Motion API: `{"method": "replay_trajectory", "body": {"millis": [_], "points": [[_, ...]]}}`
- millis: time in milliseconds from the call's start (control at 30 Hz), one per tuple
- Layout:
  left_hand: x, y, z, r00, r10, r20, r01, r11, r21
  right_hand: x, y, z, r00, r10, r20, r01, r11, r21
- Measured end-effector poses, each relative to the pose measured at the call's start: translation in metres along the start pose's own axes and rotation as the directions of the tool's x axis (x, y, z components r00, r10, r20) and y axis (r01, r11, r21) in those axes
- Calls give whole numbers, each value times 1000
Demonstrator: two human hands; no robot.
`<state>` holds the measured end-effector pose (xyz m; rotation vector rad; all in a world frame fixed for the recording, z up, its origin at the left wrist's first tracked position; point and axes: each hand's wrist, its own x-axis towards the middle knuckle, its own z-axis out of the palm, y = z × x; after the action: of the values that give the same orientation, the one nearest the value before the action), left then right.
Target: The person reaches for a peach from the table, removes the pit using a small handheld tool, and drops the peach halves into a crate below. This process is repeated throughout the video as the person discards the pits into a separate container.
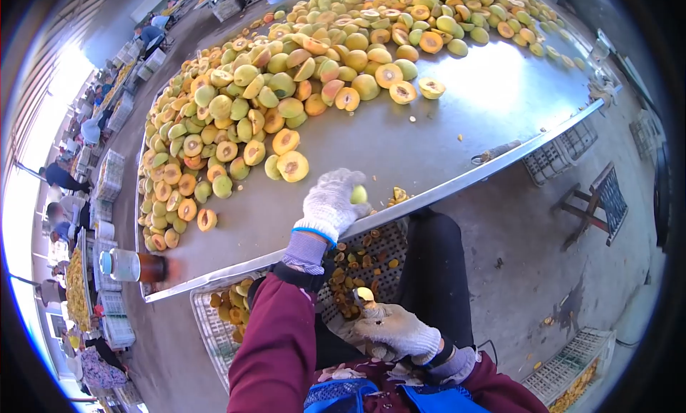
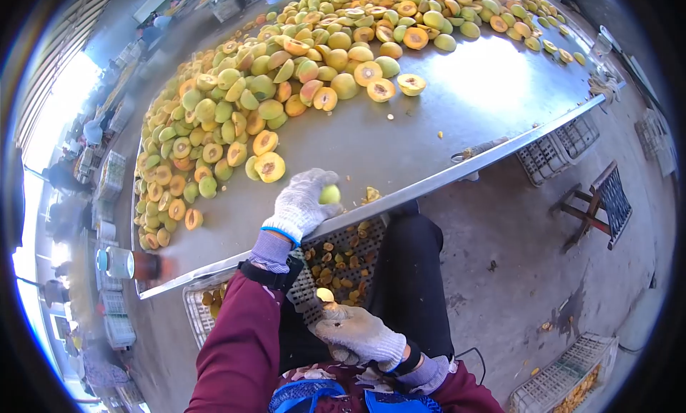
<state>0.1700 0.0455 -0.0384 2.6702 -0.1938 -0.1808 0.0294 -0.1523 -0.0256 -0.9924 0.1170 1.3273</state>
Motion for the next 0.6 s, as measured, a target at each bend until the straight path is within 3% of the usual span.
{"method": "replay_trajectory", "body": {"millis": [67,133,167,200,233,267,300,333,367,400,433,467,533,567,600], "points": [[2,-3,-4,990,-137,-22,139,980,144,2,2,-5,997,81,12,-80,995,-57],[-4,-16,-6,991,-129,-43,135,967,216,6,4,-4,997,75,-8,-75,996,-48],[-10,-22,-5,957,-279,-79,249,929,-274,7,5,-3,997,66,-30,-67,997,-42],[-18,-27,-2,906,-421,-35,280,660,-697,8,1,-3,997,66,-29,-67,997,-39],[-36,-20,-9,942,-334,28,157,365,-918,6,-4,-2,995,78,-59,-85,988,-128],[-59,-3,-22,971,-235,51,52,-2,-999,4,-9,0,992,89,-87,-107,970,-217],[-79,18,-29,977,-209,36,51,66,-997,4,-14,3,992,95,-85,-111,972,-209],[-96,32,-29,984,-180,19,44,132,-990,3,-19,6,991,53,-121,-92,935,-342],[-114,33,-24,998,-67,1,31,440,-898,3,-20,8,989,9,-151,-80,877,-473],[-129,33,-19,999,46,16,-21,699,-714,5,-12,8,989,14,-150,-84,875,-477],[-137,32,-13,999,-1,-46,-22,868,-497,9,0,8,963,-156,-222,-22,770,-637],[-143,29,-7,999,-9,-48,-16,867,-498,10,8,9,911,-327,-253,11,630,-777],[-150,24,1,915,-404,-8,155,371,-916,-1,-4,18,909,-332,-254,33,662,-748],[-157,23,-1,907,-417,59,145,177,-974,-5,-7,22,903,-335,-268,50,703,-710],[-162,26,0,907,-417,61,148,178,-973,-5,-5,24,903,-334,-268,50,704,-708]]}}
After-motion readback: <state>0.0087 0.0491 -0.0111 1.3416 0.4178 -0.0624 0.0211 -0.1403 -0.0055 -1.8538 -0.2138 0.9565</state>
